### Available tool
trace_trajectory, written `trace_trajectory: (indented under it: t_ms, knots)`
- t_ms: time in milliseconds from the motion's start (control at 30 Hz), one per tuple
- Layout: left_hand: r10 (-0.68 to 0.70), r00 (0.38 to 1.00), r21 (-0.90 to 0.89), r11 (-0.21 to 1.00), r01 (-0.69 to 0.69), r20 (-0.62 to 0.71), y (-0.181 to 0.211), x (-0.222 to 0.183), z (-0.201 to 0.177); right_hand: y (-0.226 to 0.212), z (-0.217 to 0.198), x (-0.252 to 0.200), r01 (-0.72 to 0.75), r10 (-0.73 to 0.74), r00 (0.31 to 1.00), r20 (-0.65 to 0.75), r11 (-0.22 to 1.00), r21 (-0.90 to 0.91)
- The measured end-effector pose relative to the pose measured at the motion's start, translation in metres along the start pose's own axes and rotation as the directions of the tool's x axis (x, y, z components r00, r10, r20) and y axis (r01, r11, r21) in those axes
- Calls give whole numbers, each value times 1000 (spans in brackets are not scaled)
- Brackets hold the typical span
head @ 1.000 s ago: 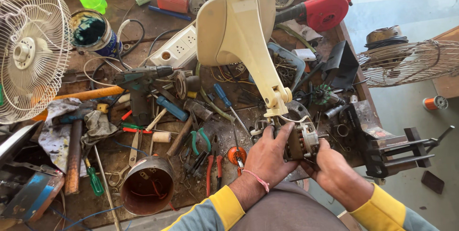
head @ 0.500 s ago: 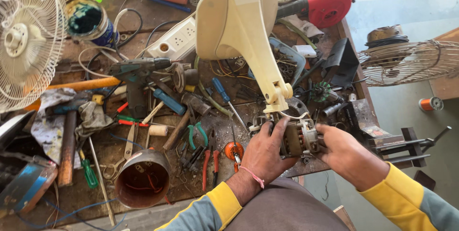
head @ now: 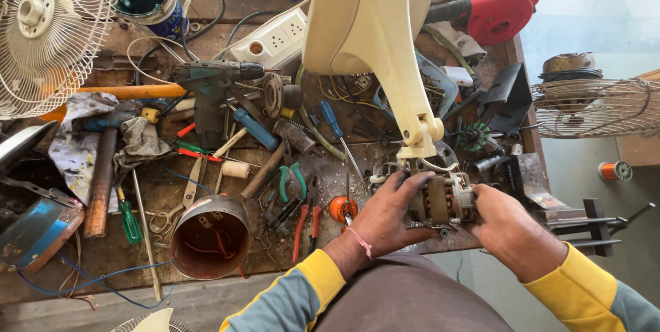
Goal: The person disassembles a small electric motor, inspects the internal components, and uses a power drill to remove screws. They then reassemble the motor and use pliers to adjust the wiring.
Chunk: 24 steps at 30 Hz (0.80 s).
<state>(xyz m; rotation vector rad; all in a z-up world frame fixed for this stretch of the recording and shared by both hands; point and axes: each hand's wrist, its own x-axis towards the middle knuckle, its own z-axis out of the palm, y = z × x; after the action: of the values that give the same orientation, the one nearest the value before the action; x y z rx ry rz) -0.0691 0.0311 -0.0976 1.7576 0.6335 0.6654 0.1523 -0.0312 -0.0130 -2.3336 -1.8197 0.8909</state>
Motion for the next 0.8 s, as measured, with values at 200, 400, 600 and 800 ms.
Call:
trace_trajectory:
  t_ms: [200,400,600,800]
  knots:
    - [-55,998,-81,995,57,26,7,3,-2,1,0,3,-143,147,988,43,986,-86]
    - [-18,1000,-15,1000,18,-4,6,3,2,6,4,-4,25,-30,999,-44,992,-122]
    - [13,998,-18,1000,-14,-61,5,2,8,12,9,-5,-17,5,997,-77,989,-149]
    - [63,994,-32,997,-67,-89,0,3,11,13,13,1,-140,140,990,-16,968,-209]
